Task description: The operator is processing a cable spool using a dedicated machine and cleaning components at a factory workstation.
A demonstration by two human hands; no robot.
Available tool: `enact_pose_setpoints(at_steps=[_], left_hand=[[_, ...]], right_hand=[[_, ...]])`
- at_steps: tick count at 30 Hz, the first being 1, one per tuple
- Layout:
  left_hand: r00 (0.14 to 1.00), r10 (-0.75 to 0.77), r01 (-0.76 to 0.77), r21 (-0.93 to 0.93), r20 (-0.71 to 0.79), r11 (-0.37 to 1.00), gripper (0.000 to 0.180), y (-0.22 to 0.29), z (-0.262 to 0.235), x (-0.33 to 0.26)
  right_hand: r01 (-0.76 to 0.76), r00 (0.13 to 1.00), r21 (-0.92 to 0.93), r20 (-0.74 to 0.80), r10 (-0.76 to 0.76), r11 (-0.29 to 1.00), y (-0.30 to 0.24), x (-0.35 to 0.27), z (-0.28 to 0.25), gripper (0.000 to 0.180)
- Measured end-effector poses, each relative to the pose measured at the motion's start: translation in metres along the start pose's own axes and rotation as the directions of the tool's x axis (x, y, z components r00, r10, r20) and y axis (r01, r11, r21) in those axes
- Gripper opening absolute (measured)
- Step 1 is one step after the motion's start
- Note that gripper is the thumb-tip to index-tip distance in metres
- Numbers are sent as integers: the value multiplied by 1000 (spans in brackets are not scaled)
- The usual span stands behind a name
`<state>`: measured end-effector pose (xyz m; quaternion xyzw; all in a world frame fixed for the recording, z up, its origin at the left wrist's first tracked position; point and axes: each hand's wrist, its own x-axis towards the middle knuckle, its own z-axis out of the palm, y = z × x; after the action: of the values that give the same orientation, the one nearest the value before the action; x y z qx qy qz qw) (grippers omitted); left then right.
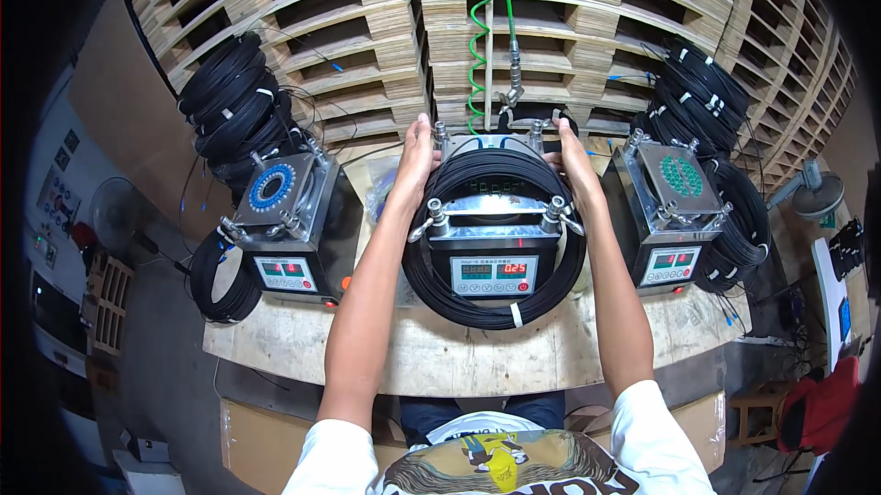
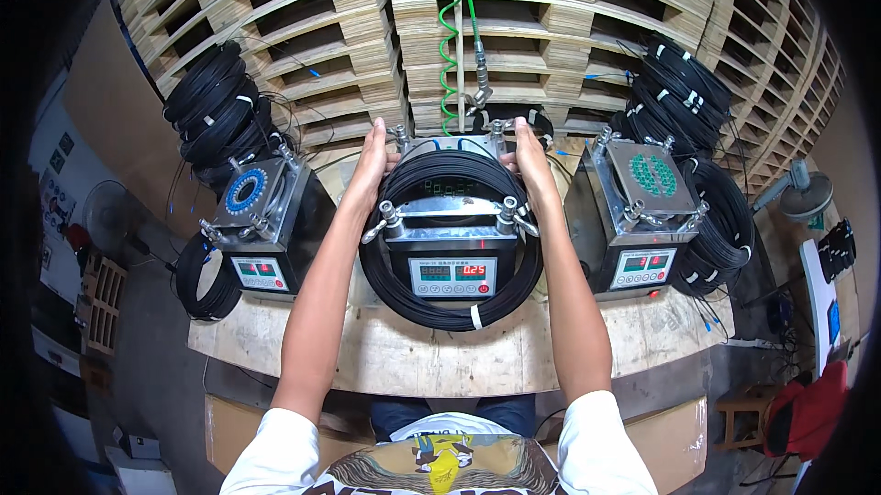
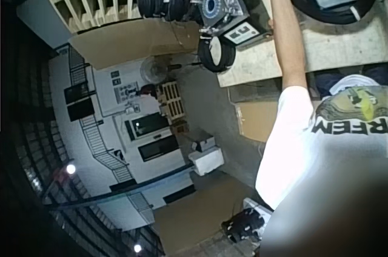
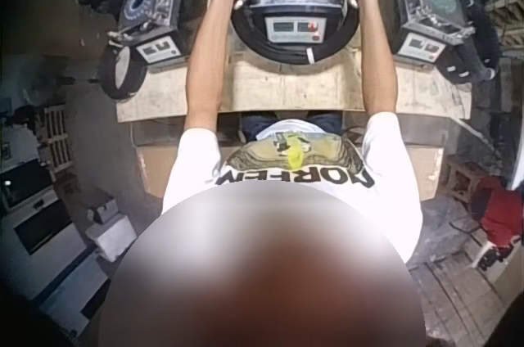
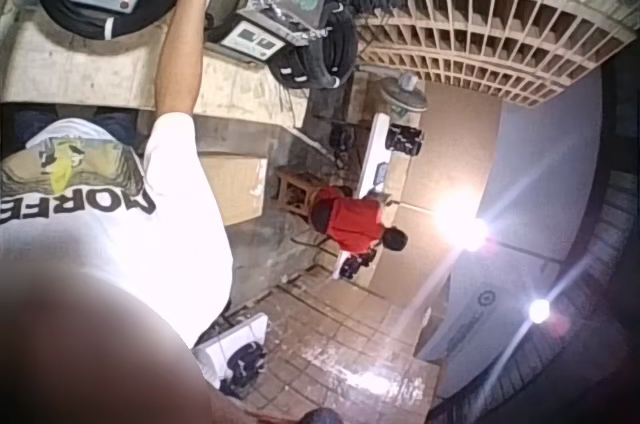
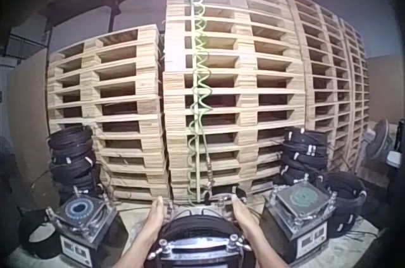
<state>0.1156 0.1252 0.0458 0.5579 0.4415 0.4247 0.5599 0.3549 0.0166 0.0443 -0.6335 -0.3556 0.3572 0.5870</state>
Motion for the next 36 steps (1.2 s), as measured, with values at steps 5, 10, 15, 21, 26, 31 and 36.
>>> enact_pose_setpoints(at_steps=[5, 10, 15, 21, 26, 31, 36], left_hand=[[998, -21, 20, 15, 57, 1000, 84, -12, -19, 14], [997, 33, -42, 141, 63, 989, 77, -1, -5, 6], [1000, 3, -4, 79, 6, 997, 89, -5, -8, 7], [998, -28, 29, 24, -48, 999, 88, -13, -8, 12], [999, -13, 11, 52, 49, 999, 86, -12, -10, 14], [996, 38, -43, 67, 76, 997, 88, -9, -8, 12], [999, -37, 41, 123, -28, 992, 96, -5, -5, 9]], right_hand=[[55, 998, -11, 8, -55, 998, 1, 0, 10, 73], [135, 991, -87, 2, -135, 987, 8, 8, 5, 71], [140, 990, -71, 7, -140, 988, 7, 9, 8, 70], [74, 995, 11, 61, -74, 997, 1, 2, 6, 71], [64, 998, -6, 19, -64, 998, 2, 3, 3, 71], [138, 990, -68, 4, -138, 988, 8, 9, 7, 68], [141, 990, -33, 31, -140, 990, 11, 12, 7, 64]])
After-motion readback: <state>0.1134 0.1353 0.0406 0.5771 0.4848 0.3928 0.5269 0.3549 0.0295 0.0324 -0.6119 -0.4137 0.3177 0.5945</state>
